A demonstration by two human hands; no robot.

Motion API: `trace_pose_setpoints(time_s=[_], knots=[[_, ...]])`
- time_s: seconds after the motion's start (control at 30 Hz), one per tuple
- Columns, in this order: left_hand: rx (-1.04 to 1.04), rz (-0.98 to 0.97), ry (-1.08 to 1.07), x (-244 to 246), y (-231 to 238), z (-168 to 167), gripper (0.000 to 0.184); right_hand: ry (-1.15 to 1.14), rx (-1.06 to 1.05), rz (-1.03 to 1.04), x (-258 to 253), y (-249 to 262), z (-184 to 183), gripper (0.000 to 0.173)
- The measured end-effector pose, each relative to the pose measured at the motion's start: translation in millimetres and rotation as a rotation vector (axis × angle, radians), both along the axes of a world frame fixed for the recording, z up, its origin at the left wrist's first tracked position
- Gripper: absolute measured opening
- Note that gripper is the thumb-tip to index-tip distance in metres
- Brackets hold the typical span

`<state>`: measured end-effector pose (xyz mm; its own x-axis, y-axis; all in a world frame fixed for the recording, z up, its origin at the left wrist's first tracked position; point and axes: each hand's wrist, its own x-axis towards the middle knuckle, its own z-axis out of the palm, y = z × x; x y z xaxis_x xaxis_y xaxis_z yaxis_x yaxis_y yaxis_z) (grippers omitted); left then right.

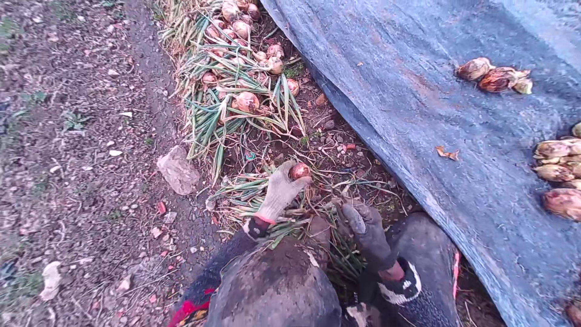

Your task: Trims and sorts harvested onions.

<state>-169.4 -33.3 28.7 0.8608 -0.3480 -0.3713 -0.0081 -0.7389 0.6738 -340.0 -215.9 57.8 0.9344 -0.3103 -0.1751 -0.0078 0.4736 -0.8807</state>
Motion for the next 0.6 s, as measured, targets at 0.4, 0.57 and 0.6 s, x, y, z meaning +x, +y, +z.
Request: trace_pose_setpoints(time_s=[0.4, 0.57, 0.6], knots=[[0.130, -0.627, -0.177, -52.9, -38.1, 47.8, 0.031, 0.611, 0.723, 0.212, 19.6, 7.3, -45.4, 0.081], [-0.206, -0.504, -0.235, -23.4, -54.2, 31.6, 0.019, 0.298, 0.997, 0.101, 8.6, -15.3, -32.1, 0.083], [-0.197, -0.422, -0.355, -4.9, -59.4, 31.7, 0.019, 0.162, 0.996, 0.032, 4.9, -21.7, -21.4, 0.078]])
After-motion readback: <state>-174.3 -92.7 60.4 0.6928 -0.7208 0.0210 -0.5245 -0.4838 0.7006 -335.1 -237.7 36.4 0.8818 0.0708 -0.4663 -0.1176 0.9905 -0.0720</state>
